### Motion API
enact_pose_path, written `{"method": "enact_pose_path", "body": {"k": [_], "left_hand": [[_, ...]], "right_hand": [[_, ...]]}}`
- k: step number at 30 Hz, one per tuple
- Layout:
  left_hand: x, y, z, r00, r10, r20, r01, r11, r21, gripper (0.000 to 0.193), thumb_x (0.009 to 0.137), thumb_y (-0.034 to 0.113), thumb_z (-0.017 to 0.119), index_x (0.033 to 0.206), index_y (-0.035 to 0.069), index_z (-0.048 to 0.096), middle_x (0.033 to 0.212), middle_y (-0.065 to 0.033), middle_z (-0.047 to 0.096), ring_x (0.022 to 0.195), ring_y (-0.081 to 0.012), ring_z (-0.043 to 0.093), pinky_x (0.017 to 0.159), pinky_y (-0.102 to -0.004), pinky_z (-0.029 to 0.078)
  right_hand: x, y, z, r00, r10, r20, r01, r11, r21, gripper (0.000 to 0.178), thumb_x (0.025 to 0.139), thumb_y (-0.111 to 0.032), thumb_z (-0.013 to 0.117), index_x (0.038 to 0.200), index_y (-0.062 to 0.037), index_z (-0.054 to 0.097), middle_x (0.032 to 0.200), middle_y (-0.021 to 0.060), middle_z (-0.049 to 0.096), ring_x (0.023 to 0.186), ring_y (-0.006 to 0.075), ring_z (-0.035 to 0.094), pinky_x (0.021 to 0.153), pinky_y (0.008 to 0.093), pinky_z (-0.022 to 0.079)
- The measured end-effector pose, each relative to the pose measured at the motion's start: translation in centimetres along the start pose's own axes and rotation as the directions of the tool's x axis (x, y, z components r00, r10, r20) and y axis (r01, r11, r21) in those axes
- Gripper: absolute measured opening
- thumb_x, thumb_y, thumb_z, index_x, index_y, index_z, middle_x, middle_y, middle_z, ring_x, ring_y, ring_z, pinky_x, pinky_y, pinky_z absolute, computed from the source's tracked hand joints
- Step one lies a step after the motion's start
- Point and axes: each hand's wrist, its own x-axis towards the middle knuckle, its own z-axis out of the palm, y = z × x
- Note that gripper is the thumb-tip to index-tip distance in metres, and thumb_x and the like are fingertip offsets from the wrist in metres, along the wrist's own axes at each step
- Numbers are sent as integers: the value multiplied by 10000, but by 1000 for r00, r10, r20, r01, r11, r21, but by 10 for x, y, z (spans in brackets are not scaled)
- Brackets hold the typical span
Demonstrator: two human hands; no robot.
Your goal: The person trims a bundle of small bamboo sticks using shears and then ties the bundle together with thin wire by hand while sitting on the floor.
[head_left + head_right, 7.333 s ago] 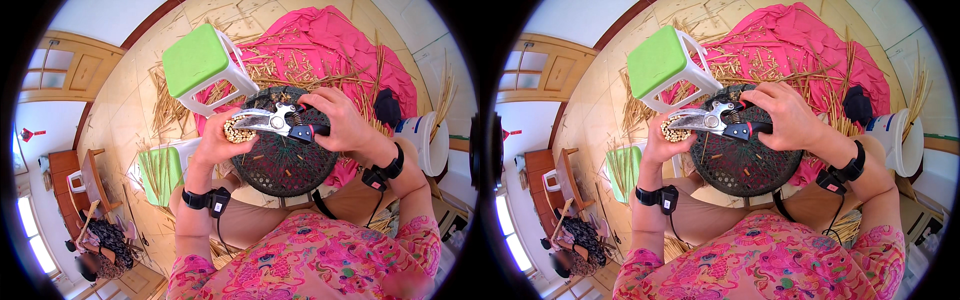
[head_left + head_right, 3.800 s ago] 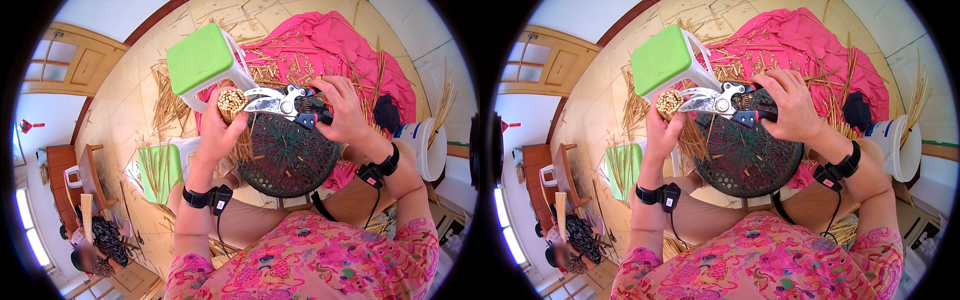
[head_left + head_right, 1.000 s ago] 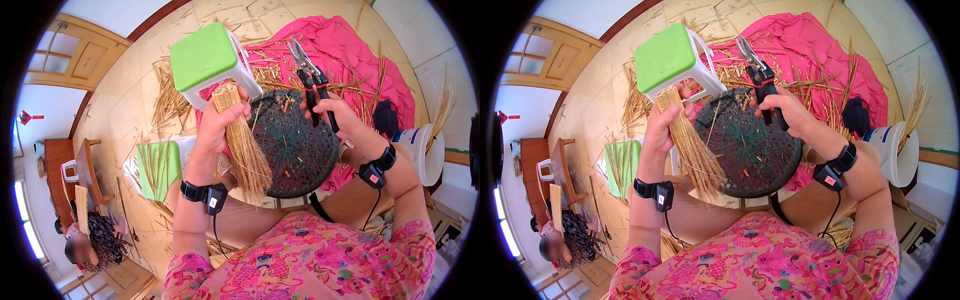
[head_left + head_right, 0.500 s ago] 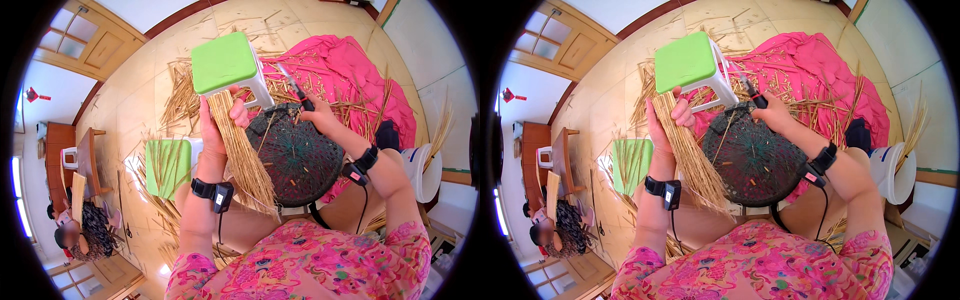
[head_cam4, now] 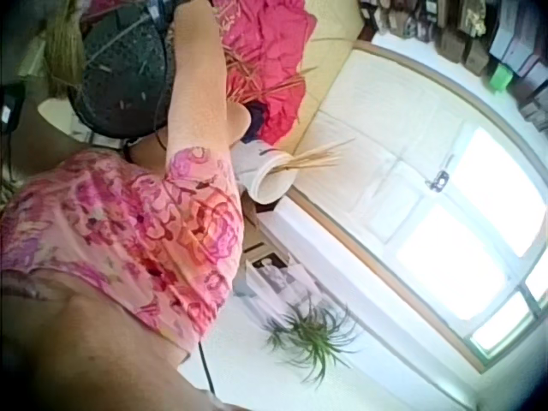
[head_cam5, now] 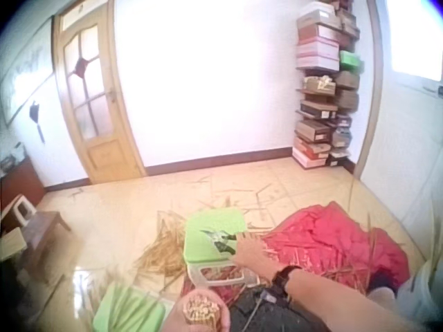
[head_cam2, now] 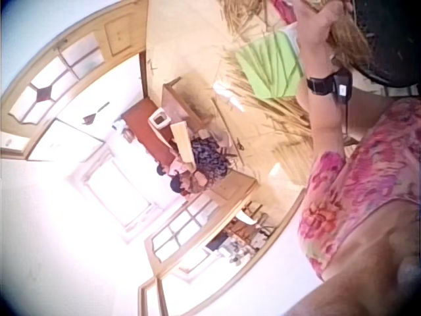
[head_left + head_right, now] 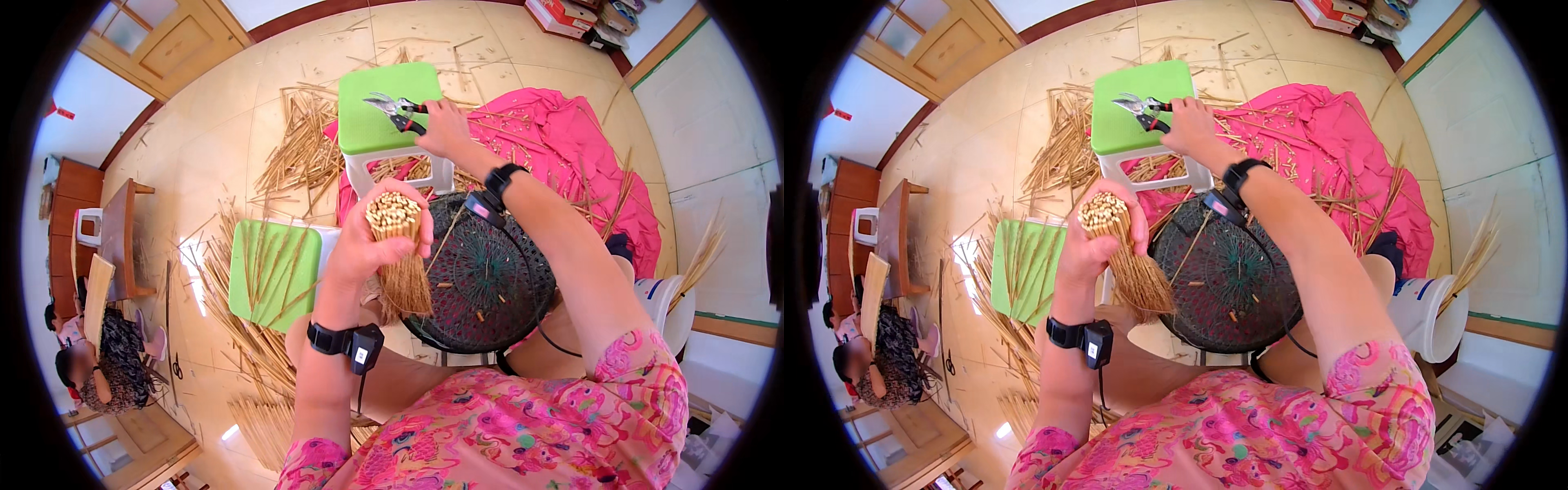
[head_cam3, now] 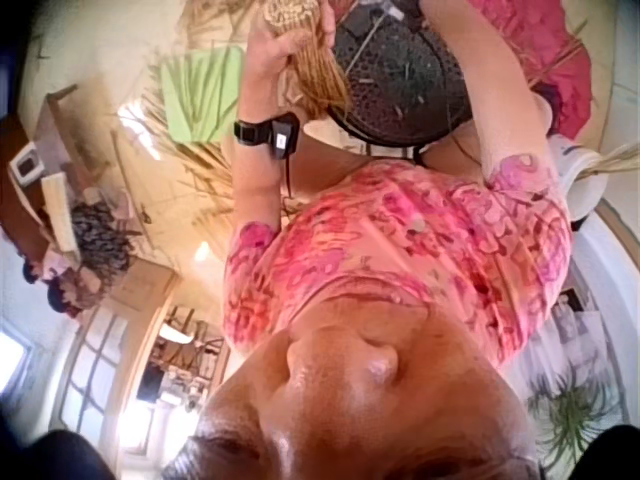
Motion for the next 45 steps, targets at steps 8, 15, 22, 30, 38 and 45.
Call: {"method": "enact_pose_path", "body": {"k": [8,15,22,30,38,45], "left_hand": [[-7,25,11,998,-22,-56,35,969,245,515,652,-66,755,1101,22,518,875,-25,574,805,-85,557,710,-226,470],[-18,32,7,988,137,-69,-109,942,318,415,701,8,752,1059,24,543,929,-29,564,846,-105,561,757,-252,475],[-11,40,-19,896,359,-262,-349,933,85,543,854,522,550,1080,31,491,953,-65,537,870,-179,519,814,-322,449],[-9,21,-6,794,300,-529,-512,800,-314,597,909,616,367,1099,67,501,998,-79,541,935,-242,503,953,-423,399],[-43,-28,81,767,295,-570,-575,711,-406,513,957,503,371,1157,45,487,1103,-113,554,1088,-263,497,1021,-461,359],[-112,-50,126,882,159,-445,-352,848,-396,509,975,449,388,1230,12,448,1254,-141,513,1183,-271,481,1033,-473,371]], "right_hand": [[44,-14,41,996,-44,72,46,998,-33,629,615,-411,733,1094,-37,570,1096,162,563,1072,310,524,926,419,393],[39,-11,45,991,-130,34,132,988,-74,751,628,-511,737,1170,-33,532,1162,194,529,1120,340,491,968,433,372],[-24,-18,-1,994,101,-43,-81,938,337,660,718,-458,703,1163,2,542,1197,221,531,1153,360,484,978,422,391],[-256,-47,-163,916,-108,385,-356,220,908,218,884,-166,624,1006,15,613,953,58,645,889,132,612,788,257,488],[-304,-86,-168,847,-153,509,-506,-527,683,536,935,-433,500,1341,-101,391,1331,97,460,1200,241,463,945,388,403],[-289,-63,-189,893,139,429,-231,-676,699,391,860,-383,647,1142,-140,525,1128,40,576,938,170,546,796,339,466]]}}
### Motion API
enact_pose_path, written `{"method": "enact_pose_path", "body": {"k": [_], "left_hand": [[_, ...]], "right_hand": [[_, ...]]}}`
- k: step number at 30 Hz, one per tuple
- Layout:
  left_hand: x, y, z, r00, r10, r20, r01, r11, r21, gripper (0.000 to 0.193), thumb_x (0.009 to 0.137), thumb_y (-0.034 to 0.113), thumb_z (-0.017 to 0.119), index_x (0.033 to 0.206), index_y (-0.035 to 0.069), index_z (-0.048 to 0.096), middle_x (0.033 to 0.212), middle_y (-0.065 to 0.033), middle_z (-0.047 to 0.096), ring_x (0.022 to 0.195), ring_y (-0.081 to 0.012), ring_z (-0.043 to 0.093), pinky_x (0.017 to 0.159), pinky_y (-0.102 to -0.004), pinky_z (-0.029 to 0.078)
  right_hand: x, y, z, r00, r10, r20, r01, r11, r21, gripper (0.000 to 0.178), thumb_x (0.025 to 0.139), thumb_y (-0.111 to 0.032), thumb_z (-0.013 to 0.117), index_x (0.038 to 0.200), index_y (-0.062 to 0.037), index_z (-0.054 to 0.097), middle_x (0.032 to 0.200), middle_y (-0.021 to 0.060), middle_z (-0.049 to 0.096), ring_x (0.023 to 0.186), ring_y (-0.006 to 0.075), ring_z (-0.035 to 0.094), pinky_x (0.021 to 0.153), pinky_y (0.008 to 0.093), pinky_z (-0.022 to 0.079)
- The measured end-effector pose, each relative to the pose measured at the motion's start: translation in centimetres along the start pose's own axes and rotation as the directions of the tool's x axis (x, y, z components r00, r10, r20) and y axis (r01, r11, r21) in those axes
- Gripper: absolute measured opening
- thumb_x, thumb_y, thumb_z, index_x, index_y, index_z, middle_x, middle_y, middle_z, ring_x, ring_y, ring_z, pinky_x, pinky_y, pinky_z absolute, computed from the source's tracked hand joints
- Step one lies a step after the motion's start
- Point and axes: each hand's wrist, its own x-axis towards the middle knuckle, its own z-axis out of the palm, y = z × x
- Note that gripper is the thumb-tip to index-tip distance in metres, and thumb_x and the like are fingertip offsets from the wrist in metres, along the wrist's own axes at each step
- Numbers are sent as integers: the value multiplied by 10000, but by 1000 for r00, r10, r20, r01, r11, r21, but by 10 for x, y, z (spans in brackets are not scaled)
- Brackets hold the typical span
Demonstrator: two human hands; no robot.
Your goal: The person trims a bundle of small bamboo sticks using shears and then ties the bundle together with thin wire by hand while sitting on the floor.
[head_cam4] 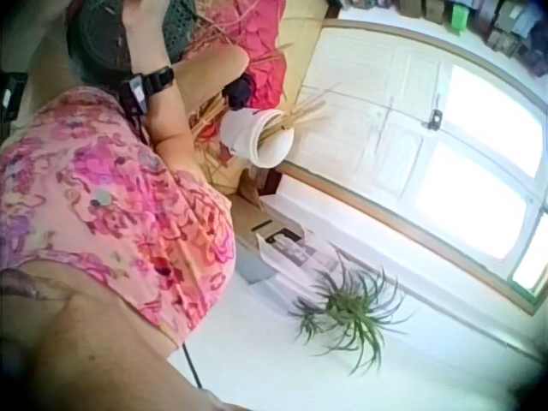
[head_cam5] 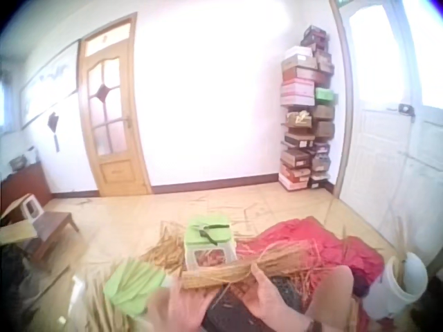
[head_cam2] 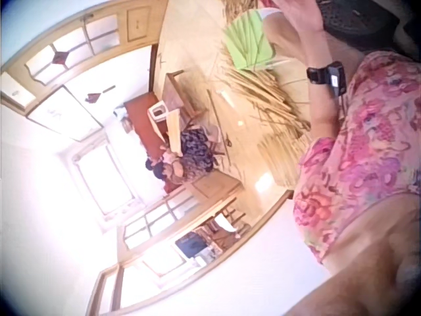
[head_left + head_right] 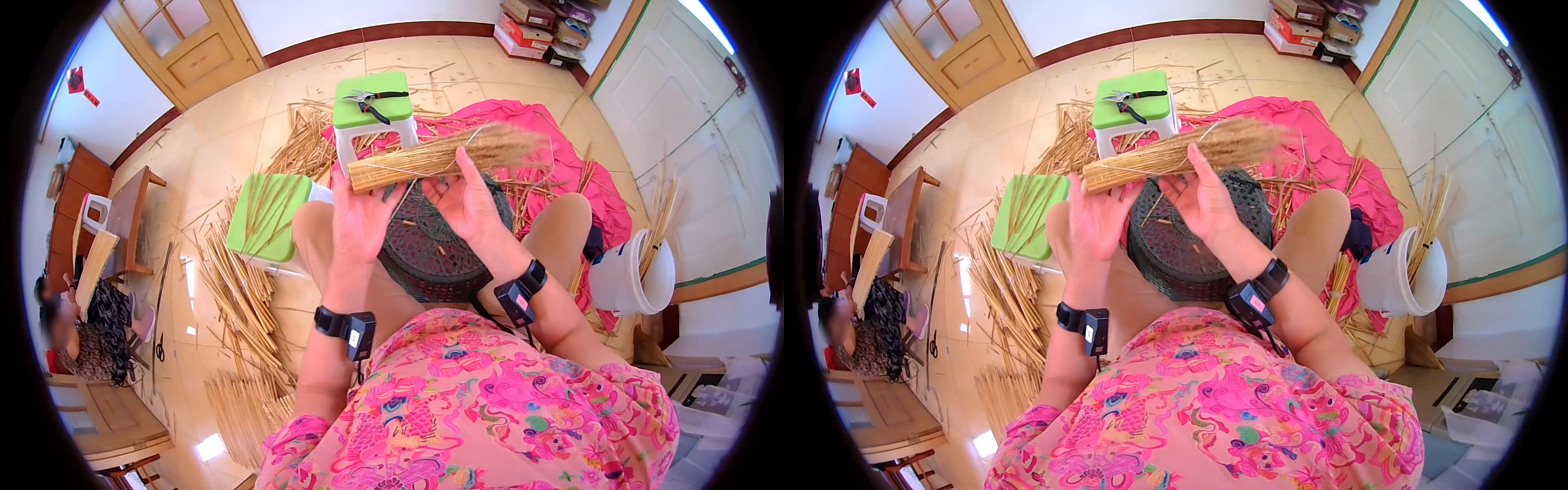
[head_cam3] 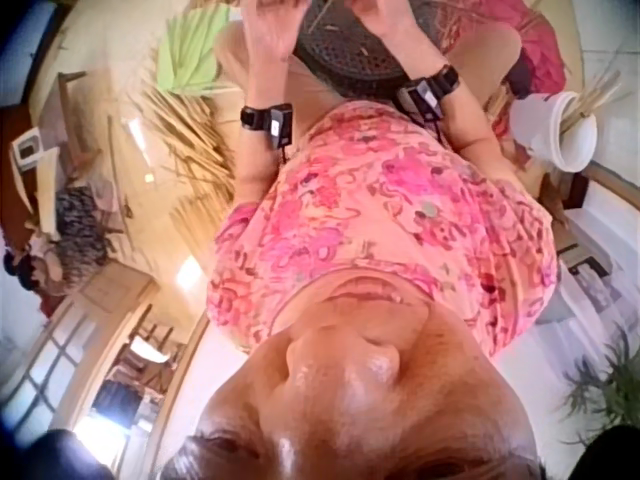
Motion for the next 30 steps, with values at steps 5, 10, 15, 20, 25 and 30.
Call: {"method": "enact_pose_path", "body": {"k": [5,10,15,20,25,30], "left_hand": [[-19,33,-11,892,-448,67,437,890,129,608,974,494,323,1238,-36,459,1169,-258,564,1092,-368,570,921,-473,492],[-16,32,-12,666,-707,239,616,702,358,706,958,563,264,1246,-57,443,1070,-248,603,983,-324,635,832,-383,553],[-21,15,-1,668,-730,144,626,656,422,677,969,540,301,1275,-54,411,787,-67,546,598,-99,525,495,-185,435],[-20,-1,0,711,-676,194,610,730,307,607,978,510,318,1241,-22,447,777,-27,515,608,-83,471,521,-193,392],[-11,-20,-6,834,-552,-18,497,736,459,523,986,472,332,1232,30,464,932,-94,598,743,-157,575,655,-270,495],[-7,-30,-8,862,-505,-42,466,757,458,544,977,494,324,1226,32,470,1028,-139,616,941,-274,625,849,-395,522]], "right_hand": [[-7,-30,-6,992,78,98,-48,960,-276,330,891,-372,595,1130,-147,558,1022,16,629,865,128,560,743,280,446],[1,-42,-8,971,148,186,-55,902,-428,326,911,-382,554,1125,-137,570,1015,13,641,848,121,586,709,267,446],[20,-50,-6,967,151,204,-21,849,-528,394,919,-427,523,1157,-116,565,1067,30,646,931,129,606,791,288,467],[28,-52,-5,954,218,207,-93,869,-487,450,884,-490,558,1137,-118,558,1026,31,637,882,140,596,757,288,460],[30,-35,-11,950,253,185,-141,873,-467,479,883,-496,559,1142,-93,557,997,46,638,866,158,598,756,298,459],[40,-22,-15,959,225,175,-100,841,-532,356,921,-322,563,1157,-56,566,1025,71,647,935,170,615,836,344,475]]}}
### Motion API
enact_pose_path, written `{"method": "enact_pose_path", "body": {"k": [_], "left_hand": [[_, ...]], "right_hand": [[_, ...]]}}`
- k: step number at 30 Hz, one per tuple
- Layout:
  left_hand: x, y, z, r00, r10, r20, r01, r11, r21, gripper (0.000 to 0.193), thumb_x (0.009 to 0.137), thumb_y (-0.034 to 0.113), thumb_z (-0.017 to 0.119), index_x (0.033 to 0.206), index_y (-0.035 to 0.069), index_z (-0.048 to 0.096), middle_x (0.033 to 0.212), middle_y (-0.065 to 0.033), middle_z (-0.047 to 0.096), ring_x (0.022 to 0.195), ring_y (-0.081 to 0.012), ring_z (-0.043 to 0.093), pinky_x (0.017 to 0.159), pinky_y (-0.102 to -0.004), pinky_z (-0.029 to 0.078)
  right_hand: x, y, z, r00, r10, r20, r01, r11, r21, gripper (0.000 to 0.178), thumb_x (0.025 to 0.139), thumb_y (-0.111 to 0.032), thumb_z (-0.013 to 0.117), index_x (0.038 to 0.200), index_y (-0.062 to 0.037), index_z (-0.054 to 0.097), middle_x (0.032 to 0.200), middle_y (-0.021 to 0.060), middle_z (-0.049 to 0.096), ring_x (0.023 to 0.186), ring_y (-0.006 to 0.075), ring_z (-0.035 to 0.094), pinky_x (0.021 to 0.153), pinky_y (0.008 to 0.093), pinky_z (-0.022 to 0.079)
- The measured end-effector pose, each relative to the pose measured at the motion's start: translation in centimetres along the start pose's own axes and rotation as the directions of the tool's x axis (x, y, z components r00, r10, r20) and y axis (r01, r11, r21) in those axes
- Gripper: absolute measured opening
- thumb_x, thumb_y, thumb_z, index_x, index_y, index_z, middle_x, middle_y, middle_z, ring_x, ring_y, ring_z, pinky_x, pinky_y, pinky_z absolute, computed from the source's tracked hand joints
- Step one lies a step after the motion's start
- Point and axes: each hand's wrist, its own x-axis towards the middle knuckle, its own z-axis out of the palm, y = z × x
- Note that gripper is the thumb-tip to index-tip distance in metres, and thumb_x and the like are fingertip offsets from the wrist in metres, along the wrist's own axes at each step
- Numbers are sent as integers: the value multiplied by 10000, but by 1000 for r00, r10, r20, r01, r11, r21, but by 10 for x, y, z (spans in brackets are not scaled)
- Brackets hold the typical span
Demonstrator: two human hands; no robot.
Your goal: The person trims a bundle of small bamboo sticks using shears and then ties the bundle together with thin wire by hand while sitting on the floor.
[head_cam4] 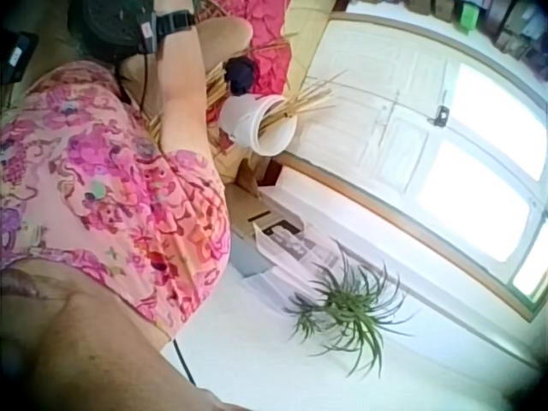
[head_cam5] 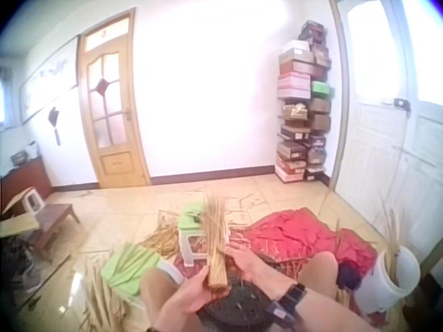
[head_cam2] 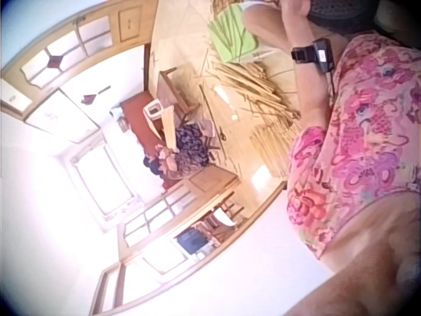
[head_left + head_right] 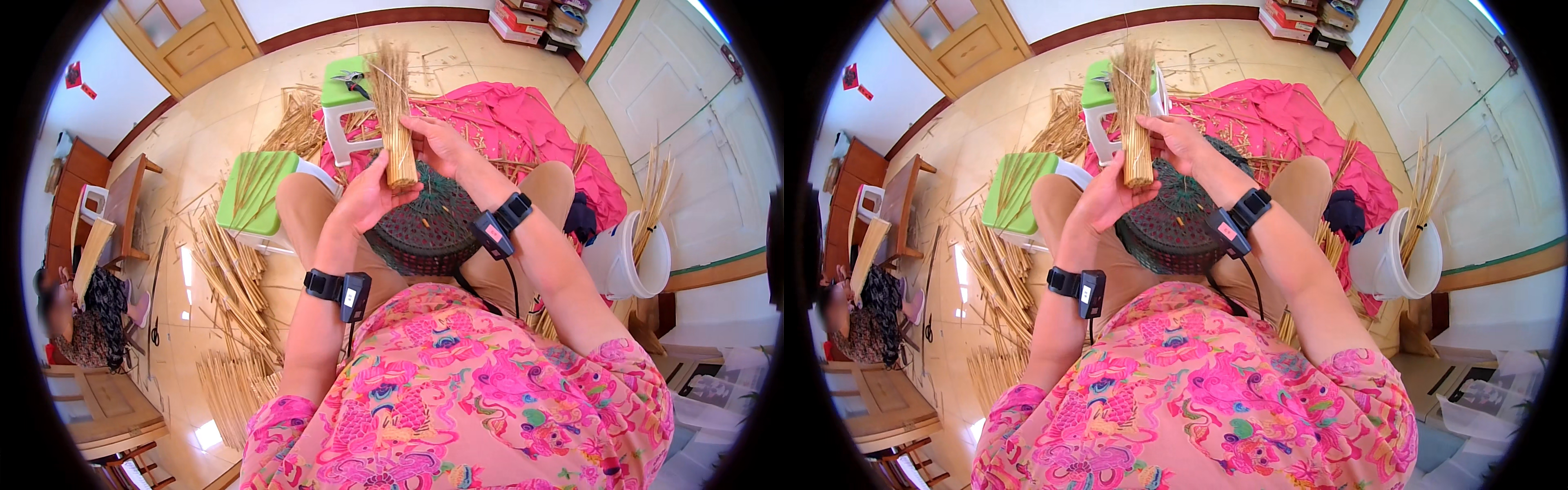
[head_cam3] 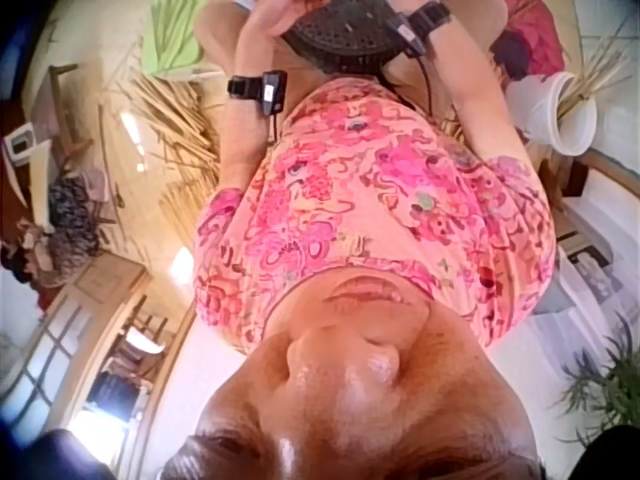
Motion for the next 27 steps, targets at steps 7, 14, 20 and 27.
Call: {"method": "enact_pose_path", "body": {"k": [7,14,20,27], "left_hand": [[2,-3,-6,981,-25,193,77,961,-266,650,945,566,332,1235,-1,458,1086,-185,593,981,-310,616,902,-419,504],[13,-11,-18,961,-22,275,132,913,-387,578,940,531,409,1163,6,500,913,-109,609,783,-177,621,602,-236,528],[2,-15,-12,998,-31,-49,31,999,-12,386,913,393,561,1046,30,544,779,-42,583,627,-125,572,513,-194,457],[-8,-29,-18,979,-5,-204,89,912,402,238,869,278,635,911,66,536,712,-17,572,584,-106,565,518,-220,462]], "right_hand": [[6,4,1,995,50,91,-59,994,95,340,930,-307,551,1146,-44,565,1015,82,642,924,190,622,820,371,515],[4,10,6,992,46,120,-56,995,86,323,938,-314,534,1144,-66,561,1022,74,632,934,199,613,833,384,506],[-3,12,-4,973,65,221,-85,993,83,333,924,-263,559,1193,-68,533,1062,75,628,946,208,616,835,372,493],[-14,17,-36,1000,10,15,-10,999,49,403,920,-311,544,1248,-87,479,1142,81,595,1040,196,580,873,333,453]]}}
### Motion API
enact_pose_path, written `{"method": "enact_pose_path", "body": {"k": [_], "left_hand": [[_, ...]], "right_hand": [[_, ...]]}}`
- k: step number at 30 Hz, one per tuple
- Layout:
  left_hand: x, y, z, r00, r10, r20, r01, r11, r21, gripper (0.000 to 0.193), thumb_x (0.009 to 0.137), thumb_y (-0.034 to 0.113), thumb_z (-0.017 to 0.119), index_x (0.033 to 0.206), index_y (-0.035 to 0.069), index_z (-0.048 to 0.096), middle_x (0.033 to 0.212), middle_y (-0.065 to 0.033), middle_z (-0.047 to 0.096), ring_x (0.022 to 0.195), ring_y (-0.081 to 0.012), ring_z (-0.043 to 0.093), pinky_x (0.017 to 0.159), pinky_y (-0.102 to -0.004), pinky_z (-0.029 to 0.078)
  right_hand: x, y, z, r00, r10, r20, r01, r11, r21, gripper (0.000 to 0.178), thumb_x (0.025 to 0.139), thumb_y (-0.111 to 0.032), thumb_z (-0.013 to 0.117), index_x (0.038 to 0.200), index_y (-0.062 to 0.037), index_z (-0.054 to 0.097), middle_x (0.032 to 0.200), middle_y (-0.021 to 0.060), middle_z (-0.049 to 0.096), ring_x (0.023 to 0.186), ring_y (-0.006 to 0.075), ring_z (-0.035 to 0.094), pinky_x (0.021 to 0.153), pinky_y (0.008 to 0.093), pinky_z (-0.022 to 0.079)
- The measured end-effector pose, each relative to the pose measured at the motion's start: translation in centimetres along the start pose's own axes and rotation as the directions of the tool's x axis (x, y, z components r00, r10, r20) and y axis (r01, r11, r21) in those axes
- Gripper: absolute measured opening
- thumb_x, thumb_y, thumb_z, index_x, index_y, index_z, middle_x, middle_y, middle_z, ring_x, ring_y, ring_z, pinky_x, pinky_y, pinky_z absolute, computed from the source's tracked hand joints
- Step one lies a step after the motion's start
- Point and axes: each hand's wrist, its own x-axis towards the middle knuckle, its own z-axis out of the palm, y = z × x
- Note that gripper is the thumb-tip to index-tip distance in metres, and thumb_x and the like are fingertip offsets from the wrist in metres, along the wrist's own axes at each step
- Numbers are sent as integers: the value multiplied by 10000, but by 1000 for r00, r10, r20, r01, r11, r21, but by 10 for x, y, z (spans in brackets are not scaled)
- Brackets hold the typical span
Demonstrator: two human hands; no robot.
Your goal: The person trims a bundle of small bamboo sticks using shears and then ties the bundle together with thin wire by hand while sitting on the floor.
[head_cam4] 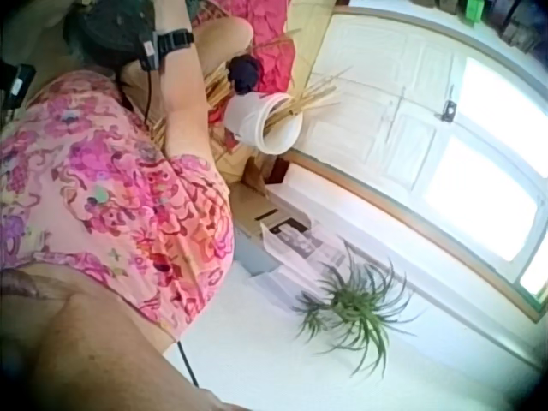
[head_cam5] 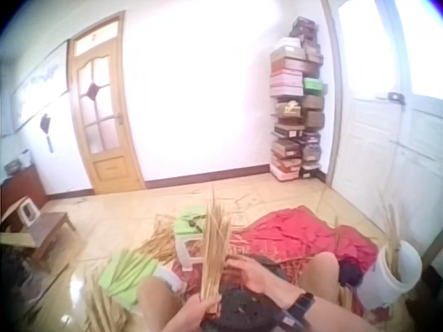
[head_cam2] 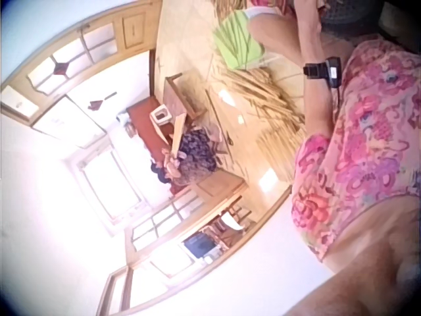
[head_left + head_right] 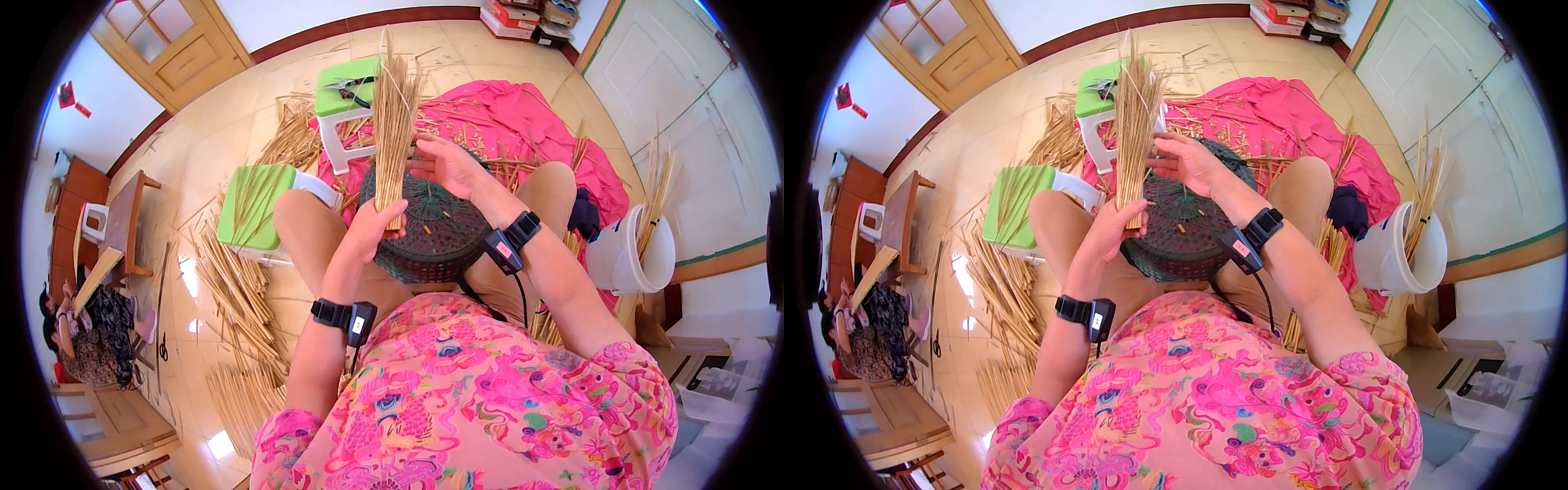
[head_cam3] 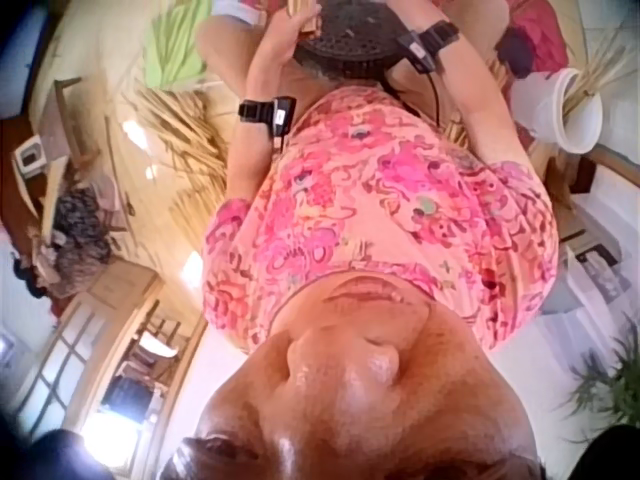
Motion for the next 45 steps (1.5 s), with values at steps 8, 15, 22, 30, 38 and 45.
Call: {"method": "enact_pose_path", "body": {"k": [8,15,22,30,38,45], "left_hand": [[6,-33,-5,991,-125,-50,130,987,98,221,855,242,644,911,57,537,699,-18,573,572,-107,568,499,-223,459],[-10,-60,-5,942,-335,-30,335,925,182,260,825,219,676,917,16,543,674,-35,599,547,-95,578,463,-217,457],[-10,-77,-7,785,-618,-36,598,743,301,254,849,269,633,804,27,568,585,-34,576,458,-103,554,419,-226,437],[-4,-73,-18,734,-678,40,630,702,331,372,881,382,597,939,18,550,703,-24,565,574,-94,554,499,-234,479],[-15,-69,-37,697,-704,136,717,692,-87,521,974,437,406,1248,-3,459,970,-122,594,824,-199,640,657,-284,552],[-21,-57,-39,825,-555,103,553,757,-349,375,988,329,421,1183,12,472,908,-114,614,763,-181,629,692,-280,543]], "right_hand": [[12,-2,-61,974,41,-221,-31,998,50,427,929,-390,517,1179,-44,504,1064,97,627,942,186,623,759,279,487],[22,19,-129,881,153,-447,-169,986,5,394,923,-377,530,1123,-37,524,987,88,647,826,181,645,662,272,499],[40,59,-197,705,-72,-706,-620,421,-662,350,843,-338,629,976,-15,609,867,104,644,729,182,625,633,317,487],[99,58,-208,864,-339,-371,-351,121,-928,150,802,-215,635,888,-95,663,879,108,668,843,306,638,732,419,508],[136,75,-220,981,-136,-137,-176,-335,-926,95,755,-168,612,823,-101,609,768,144,631,780,343,631,666,461,496],[133,61,-231,964,-226,-137,-161,-93,-983,131,835,-193,592,894,-83,632,800,121,658,739,318,640,692,435,506]]}}
